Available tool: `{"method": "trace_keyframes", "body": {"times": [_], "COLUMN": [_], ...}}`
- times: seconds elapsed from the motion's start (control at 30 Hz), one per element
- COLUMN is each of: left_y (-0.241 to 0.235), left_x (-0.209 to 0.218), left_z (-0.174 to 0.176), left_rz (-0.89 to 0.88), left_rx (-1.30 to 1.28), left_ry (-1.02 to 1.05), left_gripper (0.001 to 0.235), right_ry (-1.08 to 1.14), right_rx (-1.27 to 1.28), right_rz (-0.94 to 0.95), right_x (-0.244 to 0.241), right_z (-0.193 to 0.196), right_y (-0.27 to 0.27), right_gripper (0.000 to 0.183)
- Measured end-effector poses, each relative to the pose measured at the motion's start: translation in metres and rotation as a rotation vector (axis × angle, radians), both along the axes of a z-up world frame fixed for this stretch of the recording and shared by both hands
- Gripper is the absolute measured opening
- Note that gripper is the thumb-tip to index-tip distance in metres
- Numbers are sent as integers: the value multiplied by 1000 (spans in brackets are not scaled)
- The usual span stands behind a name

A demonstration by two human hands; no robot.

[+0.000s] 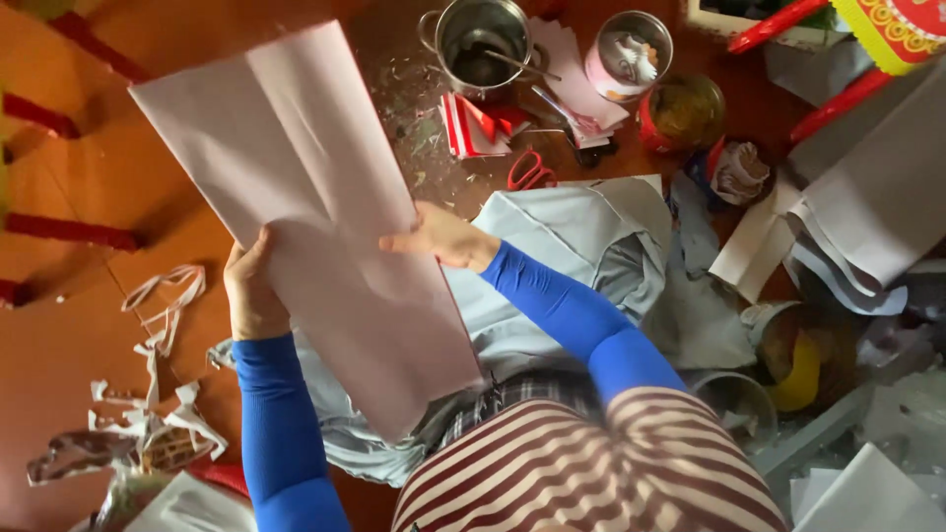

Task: Fold sheets of paper and cut them into smaller rectangular pieces using scissors.

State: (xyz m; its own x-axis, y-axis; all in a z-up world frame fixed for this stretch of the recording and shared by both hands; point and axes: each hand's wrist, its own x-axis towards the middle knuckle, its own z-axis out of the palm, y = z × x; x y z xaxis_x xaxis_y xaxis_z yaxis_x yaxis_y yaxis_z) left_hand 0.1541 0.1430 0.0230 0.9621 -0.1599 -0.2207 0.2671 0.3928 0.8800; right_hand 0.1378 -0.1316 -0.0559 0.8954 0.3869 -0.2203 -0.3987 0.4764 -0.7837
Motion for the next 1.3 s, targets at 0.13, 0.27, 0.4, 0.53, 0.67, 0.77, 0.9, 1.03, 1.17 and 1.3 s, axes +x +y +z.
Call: {"method": "trace_keyframes", "body": {"times": [0.13, 0.27, 0.4, 0.53, 0.67, 0.77, 0.9, 1.03, 1.17, 1.3], "left_y": [11, 18, 43, 47, 88, 108, 150, 140, 159, 119], "left_x": [20, 50, 80, 83, 86, 80, 61, 65, 67, 76], "left_z": [-24, -48, -105, -104, -170, -228, -270, -192, -195, -182], "left_rz": [32, 2, -43, 62, 160, 215, 223, 24, -96, -259], "left_rx": [-15, -219, -256, -235, -275, 125, 722, 1433, 1972, 1723], "left_ry": [17, -13, 8, 29, 67, -31, -181, -79, -321, -498], "left_gripper": [44, 46, 27, 53, 39, 44, 51, 96, 87, 75], "right_ry": [-150, -215, -586, -778, -1342, -1350, -1314, -1277, -1257, -1251], "right_rx": [-58, -449, -665, -1094, -1338, -1478, -1481, -1524, -1566, -1621], "right_rz": [116, 326, 414, 234, -145, -80, 13, 62, 148, 136], "right_x": [21, 84, 146, 159, 164, 159, 135, 127, 125, 122], "right_z": [11, 26, 84, 126, 10, -108, -170, -173, -176, -191], "right_y": [-2, -18, -10, 38, 88, 104, 101, 97, 100, 130], "right_gripper": [55, 39, 35, 55, 60, 56, 57, 57, 59, 60]}}
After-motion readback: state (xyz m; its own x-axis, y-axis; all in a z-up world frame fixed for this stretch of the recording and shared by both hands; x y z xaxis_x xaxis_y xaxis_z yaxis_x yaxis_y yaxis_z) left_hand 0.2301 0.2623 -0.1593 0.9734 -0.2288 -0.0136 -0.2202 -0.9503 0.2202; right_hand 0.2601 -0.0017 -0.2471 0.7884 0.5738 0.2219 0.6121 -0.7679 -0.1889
